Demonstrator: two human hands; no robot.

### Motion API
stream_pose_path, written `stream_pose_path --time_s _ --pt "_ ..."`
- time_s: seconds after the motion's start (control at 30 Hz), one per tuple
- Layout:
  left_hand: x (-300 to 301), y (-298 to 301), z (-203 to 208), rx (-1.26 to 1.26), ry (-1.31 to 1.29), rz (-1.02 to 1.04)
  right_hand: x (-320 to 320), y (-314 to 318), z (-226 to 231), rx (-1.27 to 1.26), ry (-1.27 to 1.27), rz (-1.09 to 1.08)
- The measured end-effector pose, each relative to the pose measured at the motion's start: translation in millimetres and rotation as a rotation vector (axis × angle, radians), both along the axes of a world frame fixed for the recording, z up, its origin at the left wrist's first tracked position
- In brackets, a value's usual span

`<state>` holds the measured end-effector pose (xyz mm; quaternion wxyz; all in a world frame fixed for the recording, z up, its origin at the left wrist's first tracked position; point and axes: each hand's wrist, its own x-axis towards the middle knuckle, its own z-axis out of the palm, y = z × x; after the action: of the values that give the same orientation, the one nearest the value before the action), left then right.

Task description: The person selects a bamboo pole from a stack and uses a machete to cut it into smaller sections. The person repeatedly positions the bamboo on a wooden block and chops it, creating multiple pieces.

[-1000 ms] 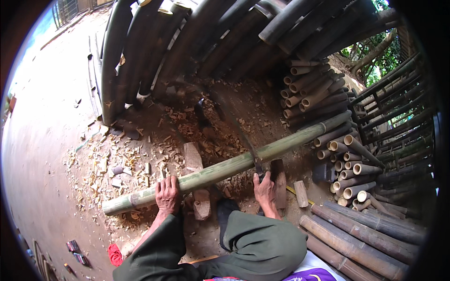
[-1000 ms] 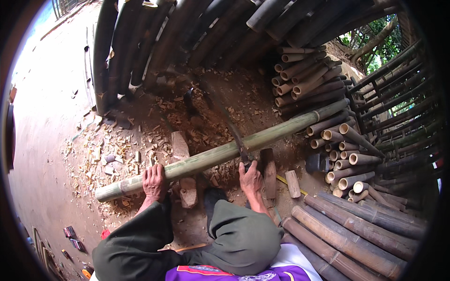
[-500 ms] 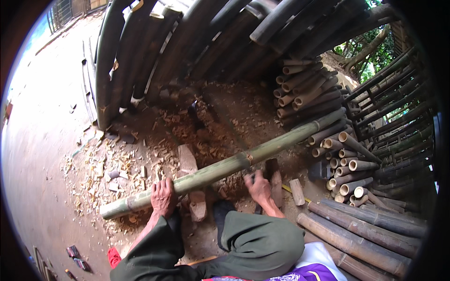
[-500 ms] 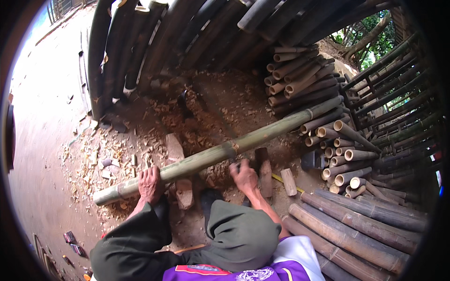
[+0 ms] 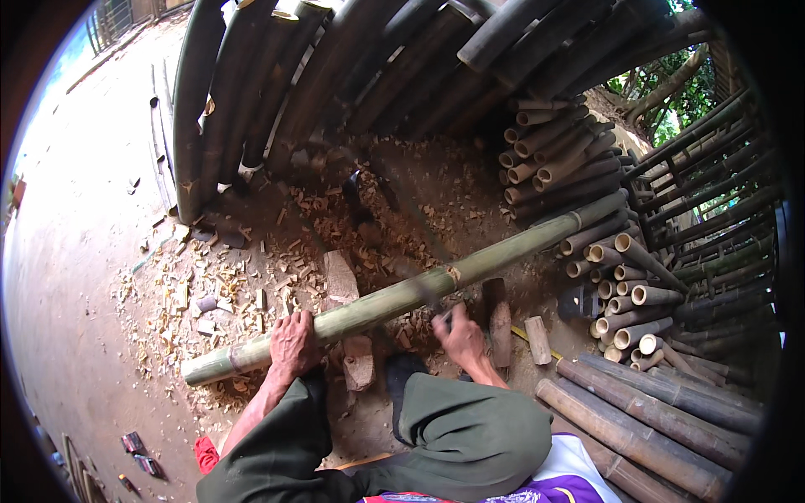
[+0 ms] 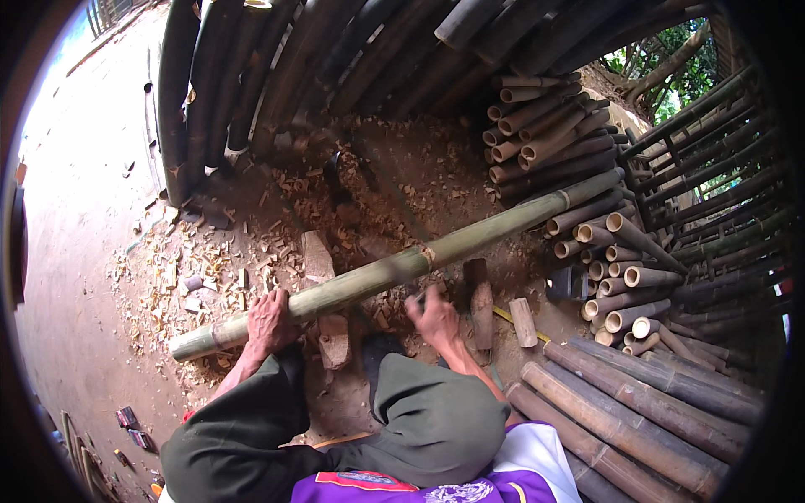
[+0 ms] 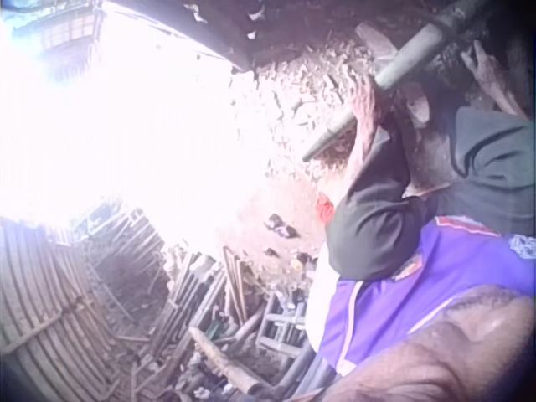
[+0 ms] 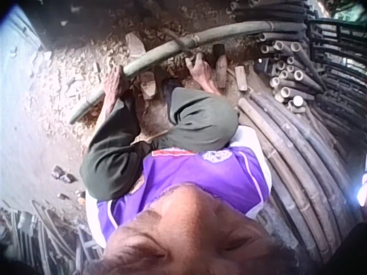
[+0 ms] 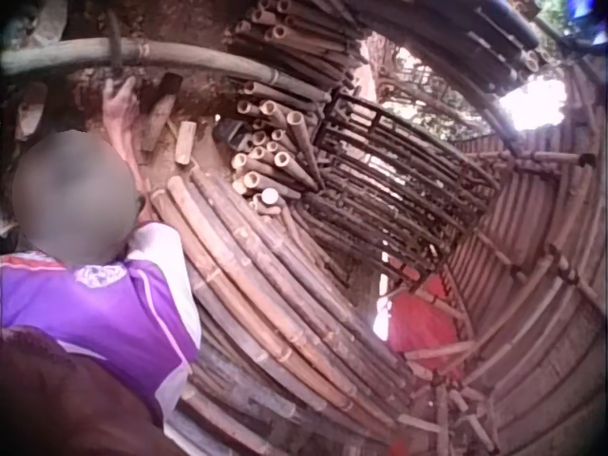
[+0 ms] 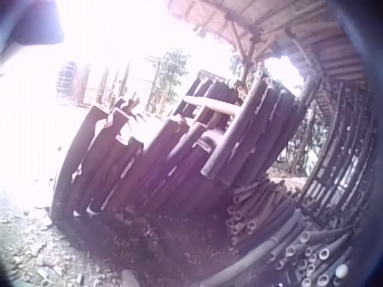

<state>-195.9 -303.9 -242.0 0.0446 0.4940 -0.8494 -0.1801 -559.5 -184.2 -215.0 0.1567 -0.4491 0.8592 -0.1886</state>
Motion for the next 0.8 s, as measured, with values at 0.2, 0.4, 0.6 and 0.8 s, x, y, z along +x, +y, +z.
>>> stream_pose_path --time_s 0.2,0.4,0.6,0.8 --pt "5 -8 -5 0.044 0.072 0.015 37 2 -6 0.077 0.103 0.294" --pt "7 -12 -4 0.069 0.051 -0.029 -4 -3 3 -0.026 -0.241 -0.321" --pt "5 -41 16 0.367 -0.02 -0.104 -1 -8 5 -0.175 -0.011 -0.241" --pt "6 -50 19 0.484 0.034 -0.135 -5 6 -4 0.031 0.018 -0.001"
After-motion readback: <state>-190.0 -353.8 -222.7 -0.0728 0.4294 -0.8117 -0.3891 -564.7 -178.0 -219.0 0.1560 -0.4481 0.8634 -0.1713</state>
